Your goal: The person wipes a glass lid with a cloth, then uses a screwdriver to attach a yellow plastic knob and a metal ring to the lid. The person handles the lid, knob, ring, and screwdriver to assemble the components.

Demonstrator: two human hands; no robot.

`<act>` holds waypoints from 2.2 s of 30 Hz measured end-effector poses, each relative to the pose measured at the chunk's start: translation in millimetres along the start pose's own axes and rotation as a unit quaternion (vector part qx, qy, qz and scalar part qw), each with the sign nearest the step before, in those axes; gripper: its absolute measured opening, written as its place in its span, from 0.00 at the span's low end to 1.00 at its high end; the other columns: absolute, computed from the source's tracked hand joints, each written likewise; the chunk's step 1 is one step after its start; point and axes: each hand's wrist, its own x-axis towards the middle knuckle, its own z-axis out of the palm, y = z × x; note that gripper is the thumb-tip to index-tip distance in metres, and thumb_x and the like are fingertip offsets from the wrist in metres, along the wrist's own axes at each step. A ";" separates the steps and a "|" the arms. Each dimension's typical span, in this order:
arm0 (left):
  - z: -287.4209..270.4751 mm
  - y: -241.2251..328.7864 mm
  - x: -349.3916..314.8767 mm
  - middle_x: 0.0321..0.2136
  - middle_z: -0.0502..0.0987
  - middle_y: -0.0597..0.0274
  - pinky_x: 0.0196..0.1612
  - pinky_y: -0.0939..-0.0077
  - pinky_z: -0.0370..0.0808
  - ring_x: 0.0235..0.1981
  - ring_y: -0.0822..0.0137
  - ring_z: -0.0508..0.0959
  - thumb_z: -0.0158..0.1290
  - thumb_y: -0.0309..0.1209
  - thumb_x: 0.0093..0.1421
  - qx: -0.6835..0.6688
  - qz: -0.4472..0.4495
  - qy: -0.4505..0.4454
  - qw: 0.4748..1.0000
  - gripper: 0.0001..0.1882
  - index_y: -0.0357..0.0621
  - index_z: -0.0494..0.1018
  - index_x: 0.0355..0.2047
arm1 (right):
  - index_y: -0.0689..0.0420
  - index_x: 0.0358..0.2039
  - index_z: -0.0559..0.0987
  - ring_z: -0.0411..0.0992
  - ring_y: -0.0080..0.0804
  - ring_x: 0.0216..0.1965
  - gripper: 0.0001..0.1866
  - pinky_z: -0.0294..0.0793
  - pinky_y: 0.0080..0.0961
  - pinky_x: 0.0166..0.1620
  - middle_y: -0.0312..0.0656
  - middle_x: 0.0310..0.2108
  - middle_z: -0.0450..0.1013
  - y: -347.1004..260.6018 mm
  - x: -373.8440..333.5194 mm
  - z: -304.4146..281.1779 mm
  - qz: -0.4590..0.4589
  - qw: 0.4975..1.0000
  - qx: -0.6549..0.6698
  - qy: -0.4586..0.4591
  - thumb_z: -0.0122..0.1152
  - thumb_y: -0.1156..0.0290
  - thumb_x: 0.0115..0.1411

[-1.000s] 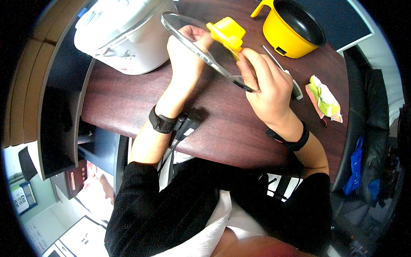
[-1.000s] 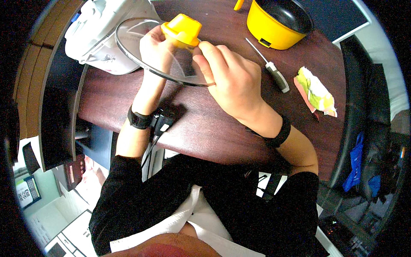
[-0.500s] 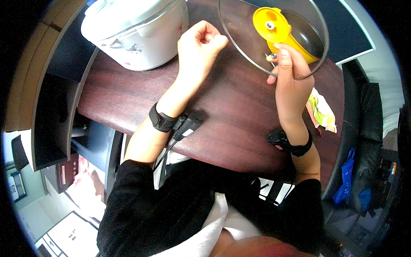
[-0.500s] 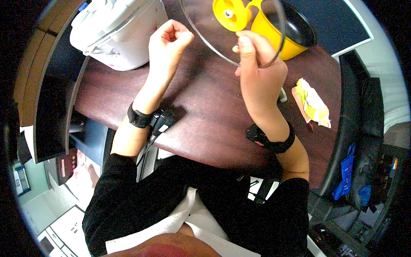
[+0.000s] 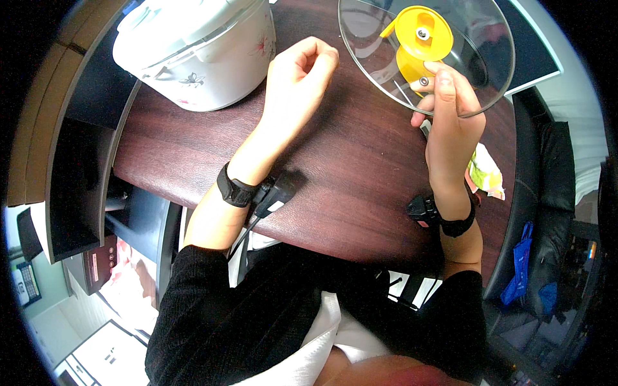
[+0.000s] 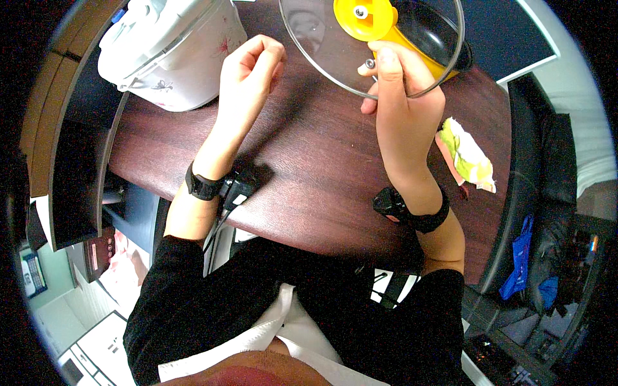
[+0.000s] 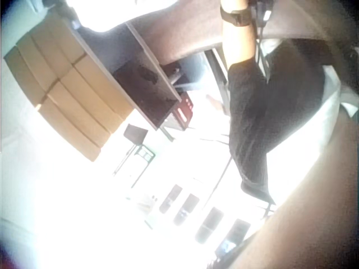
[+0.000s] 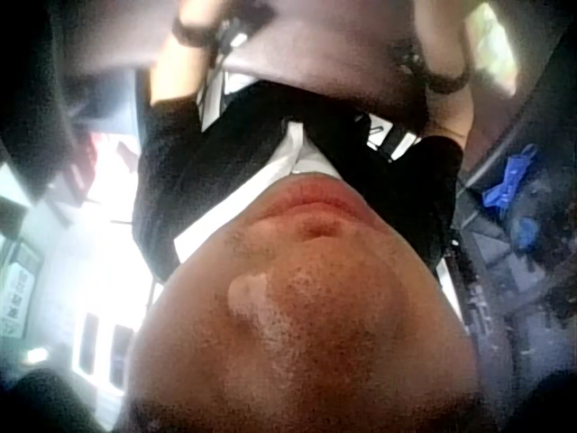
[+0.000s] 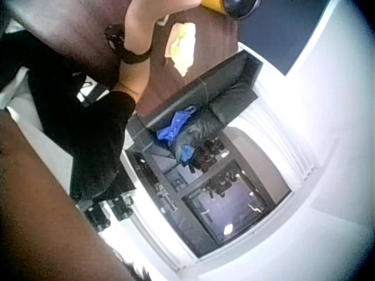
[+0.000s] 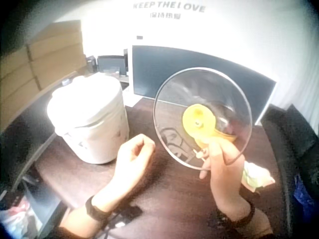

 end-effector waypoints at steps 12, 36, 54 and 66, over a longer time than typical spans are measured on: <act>-3.0 2.8 2.6 0.21 0.71 0.70 0.17 0.87 0.61 0.15 0.82 0.66 0.55 0.34 0.63 -0.138 -0.029 0.032 0.990 0.10 0.38 0.76 0.36 | 0.61 0.41 0.79 0.65 0.15 0.16 0.14 0.64 0.11 0.21 0.37 0.26 0.75 0.3 -7.3 5.1 0.019 0.999 -0.013 -0.024 0.51 0.64 0.66; -5.3 12.0 2.1 0.20 0.72 0.64 0.18 0.83 0.67 0.16 0.75 0.71 0.53 0.31 0.64 -0.189 -0.015 -0.028 0.981 0.08 0.36 0.71 0.34 | 0.64 0.40 0.78 0.64 0.15 0.15 0.14 0.61 0.11 0.20 0.39 0.26 0.75 -5.3 -7.1 -1.9 -0.001 0.999 0.015 -0.037 0.49 0.66 0.67; -4.1 14.8 -1.0 0.24 0.76 0.60 0.20 0.84 0.70 0.18 0.73 0.74 0.51 0.32 0.65 -0.153 0.018 -0.002 0.988 0.12 0.32 0.75 0.39 | 0.64 0.40 0.78 0.64 0.15 0.15 0.14 0.62 0.11 0.19 0.40 0.25 0.75 -7.3 -4.4 -3.8 -0.007 1.000 0.004 -0.027 0.49 0.67 0.67; -8.2 10.2 0.9 0.18 0.69 0.74 0.17 0.88 0.58 0.15 0.83 0.64 0.57 0.28 0.60 -0.131 -0.027 -0.050 0.990 0.05 0.42 0.73 0.32 | 0.63 0.40 0.78 0.64 0.14 0.15 0.12 0.62 0.10 0.20 0.39 0.26 0.75 -8.5 -12.2 -2.8 -0.023 0.999 0.009 -0.038 0.50 0.68 0.67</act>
